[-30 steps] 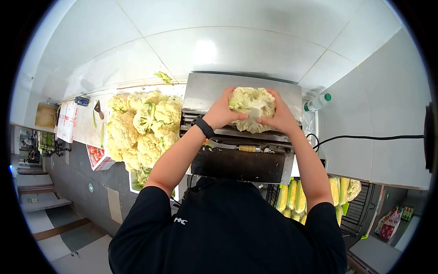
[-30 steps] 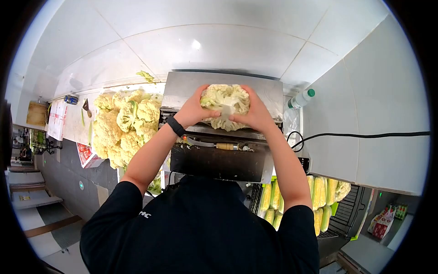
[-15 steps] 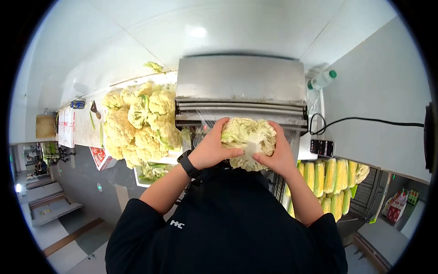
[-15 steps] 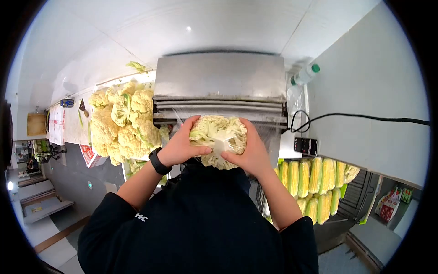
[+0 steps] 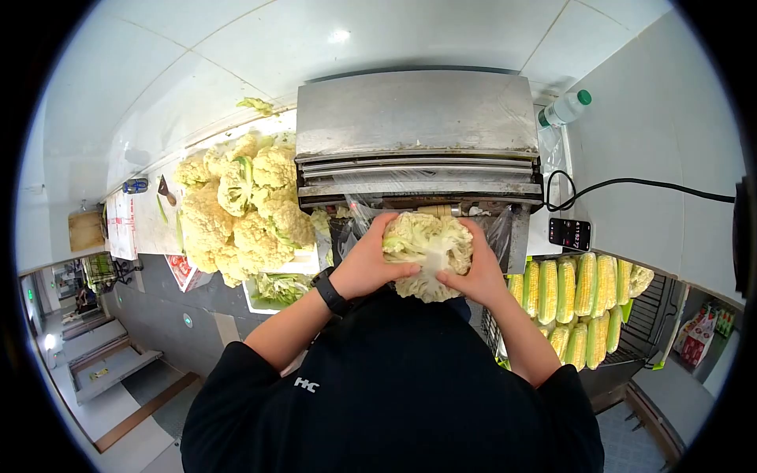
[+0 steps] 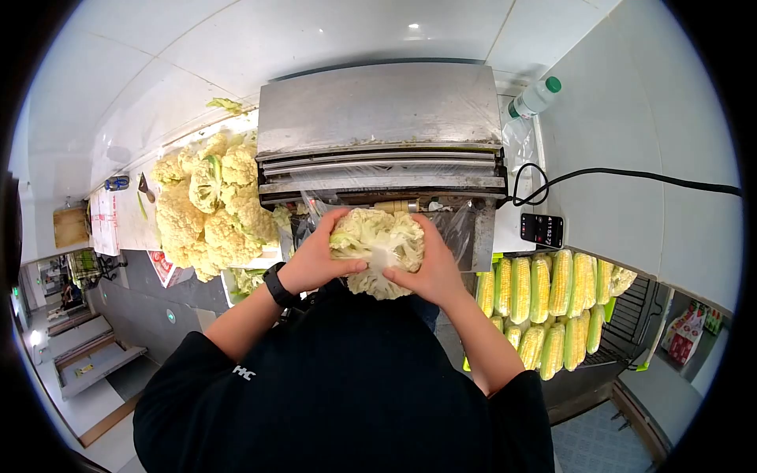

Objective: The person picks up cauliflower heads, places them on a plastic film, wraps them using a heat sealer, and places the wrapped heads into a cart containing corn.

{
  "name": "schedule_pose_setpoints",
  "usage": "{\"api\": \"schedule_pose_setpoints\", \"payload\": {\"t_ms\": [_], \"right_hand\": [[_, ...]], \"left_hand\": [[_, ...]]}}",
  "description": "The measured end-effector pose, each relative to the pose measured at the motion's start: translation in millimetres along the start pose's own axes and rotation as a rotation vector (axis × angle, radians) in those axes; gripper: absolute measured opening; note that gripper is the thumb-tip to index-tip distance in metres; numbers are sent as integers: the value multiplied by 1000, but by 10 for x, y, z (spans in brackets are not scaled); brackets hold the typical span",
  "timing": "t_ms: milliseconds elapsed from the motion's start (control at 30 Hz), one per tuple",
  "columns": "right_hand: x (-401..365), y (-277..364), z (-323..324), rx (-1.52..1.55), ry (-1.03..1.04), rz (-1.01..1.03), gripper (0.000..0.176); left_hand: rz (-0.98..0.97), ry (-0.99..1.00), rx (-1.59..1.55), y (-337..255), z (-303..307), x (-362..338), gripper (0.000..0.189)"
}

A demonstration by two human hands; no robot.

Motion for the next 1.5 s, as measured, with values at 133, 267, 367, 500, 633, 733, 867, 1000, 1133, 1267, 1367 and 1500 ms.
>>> {"api": "schedule_pose_setpoints", "payload": {"t_ms": [133, 267, 367, 500, 633, 733, 867, 1000, 1133, 1267, 1367, 1500], "right_hand": [[2, -103, -95, 67, 34, -55, 96], [39, -161, -163, 179, 1, -31, 102], [32, -90, -195, 151, 25, -29, 102], [50, -199, -310, 56, 145, -41, 100], [-35, -323, -449, 29, 213, -78, 89], [-128, -364, -560, 66, 214, -88, 83], [-321, -397, -734, 46, 178, -117, 81], [-626, -614, -1069, 28, 172, -147, 80], [-1030, -1074, -1478, 347, 236, -378, 71], [-1370, -992, -1895, 972, 263, -682, 53], [-1447, -713, -2039, 1036, 251, -671, 52], [-1474, -311, -2271, 1221, 532, -576, 50]], "left_hand": [[47, 14, -27, 227, -30, -28, 93], [115, 11, 55, 325, 27, -11, 92], [194, 26, 53, 389, 32, -52, 91], [285, 5, 28, 455, -16, -195, 92], [362, 12, 37, 509, -42, -372, 87], [347, 6, -5, 669, -70, -479, 87], [359, 52, 3, 896, -92, -635, 86], [379, 126, -75, 1273, -196, -958, 86], [386, 228, 7, 1356, -231, -1459, 85], [96, 188, 525, 888, 198, -1872, 76], [-242, -35, 690, 266, 536, -2439, 65], [-592, -224, 584, 221, 733, -2935, 18]]}}
Point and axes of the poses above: each hand's wrist, its own x-axis towards the middle knuckle, its own z-axis out of the back of the hand, y = z × x, the point moved 7 cm from there along x, towards the middle knuckle, and after that the axes turned 9 degrees about x, right-handed, at the moved point
